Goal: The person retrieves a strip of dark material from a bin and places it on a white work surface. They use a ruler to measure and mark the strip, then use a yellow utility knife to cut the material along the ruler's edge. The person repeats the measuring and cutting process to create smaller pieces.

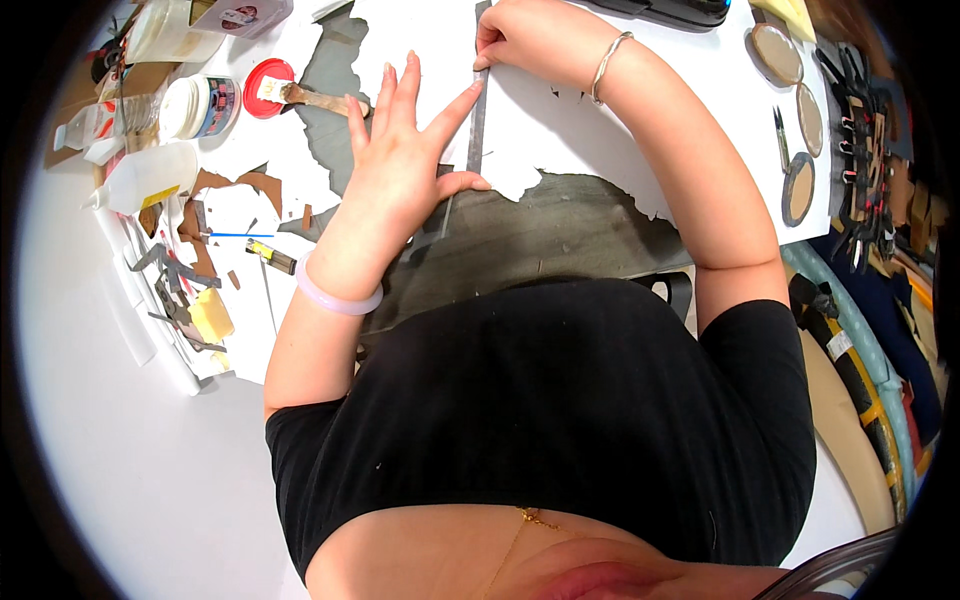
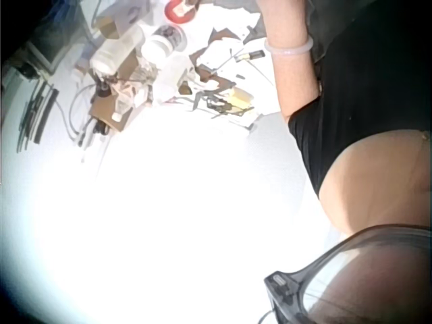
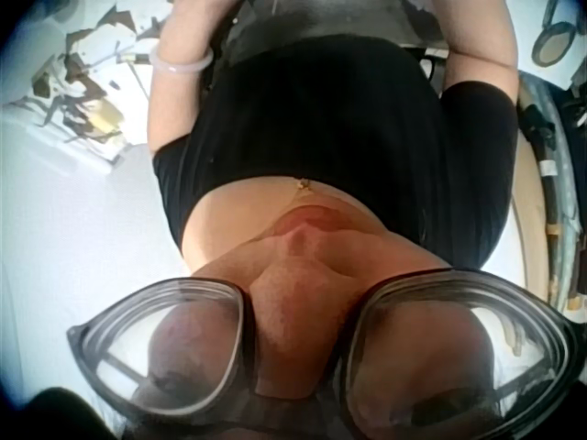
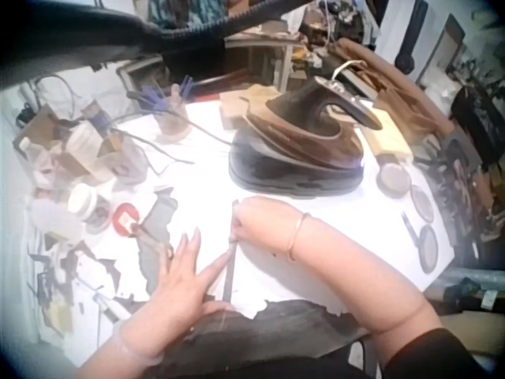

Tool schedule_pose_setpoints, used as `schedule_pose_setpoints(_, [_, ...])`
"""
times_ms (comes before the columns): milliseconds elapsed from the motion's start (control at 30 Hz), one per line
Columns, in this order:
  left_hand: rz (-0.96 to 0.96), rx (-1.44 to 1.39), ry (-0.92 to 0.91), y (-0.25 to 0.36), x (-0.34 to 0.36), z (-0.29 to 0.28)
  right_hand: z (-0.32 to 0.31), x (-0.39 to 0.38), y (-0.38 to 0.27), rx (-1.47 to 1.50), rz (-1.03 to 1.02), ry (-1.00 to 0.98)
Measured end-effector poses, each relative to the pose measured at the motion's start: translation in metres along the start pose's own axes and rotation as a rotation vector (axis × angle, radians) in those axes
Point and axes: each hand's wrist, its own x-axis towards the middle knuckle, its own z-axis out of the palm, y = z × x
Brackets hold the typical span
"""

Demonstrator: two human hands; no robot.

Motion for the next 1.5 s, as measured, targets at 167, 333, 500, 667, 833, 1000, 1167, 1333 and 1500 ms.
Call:
schedule_pose_setpoints(167, [0.02,0.034,-0.007,0.0,0.001,-0.001,0.002,-0.001,-0.001,-0.031,-0.014,0.029])
schedule_pose_setpoints(333, [0.054,0.072,-0.01,-0.001,0.004,-0.002,0.003,0.001,-0.002,-0.042,0.018,0.025])
schedule_pose_setpoints(500, [0.061,0.078,-0.022,-0.003,0.005,-0.001,0.001,0.002,-0.004,-0.042,0.031,0.017])
schedule_pose_setpoints(667, [0.071,0.095,-0.016,-0.003,0.006,-0.003,-0.001,0.002,-0.006,-0.059,0.032,0.002])
schedule_pose_setpoints(833, [0.045,0.091,-0.034,-0.003,0.008,-0.003,-0.009,-0.009,-0.014,0.212,0.153,0.142])
schedule_pose_setpoints(1000, [0.023,0.088,-0.007,-0.003,0.004,-0.001,-0.021,-0.039,-0.048,0.395,0.339,0.309])
schedule_pose_setpoints(1167, [0.022,0.113,0.004,0.0,0.006,-0.001,0.033,-0.085,-0.055,-0.022,0.066,0.344])
schedule_pose_setpoints(1333, [0.024,0.175,0.022,0.003,0.011,0.001,0.044,-0.101,-0.069,-0.191,0.048,0.123])
schedule_pose_setpoints(1500, [0.017,0.13,-0.042,0.007,0.017,-0.012,0.05,-0.105,-0.058,-0.217,-0.006,0.222])
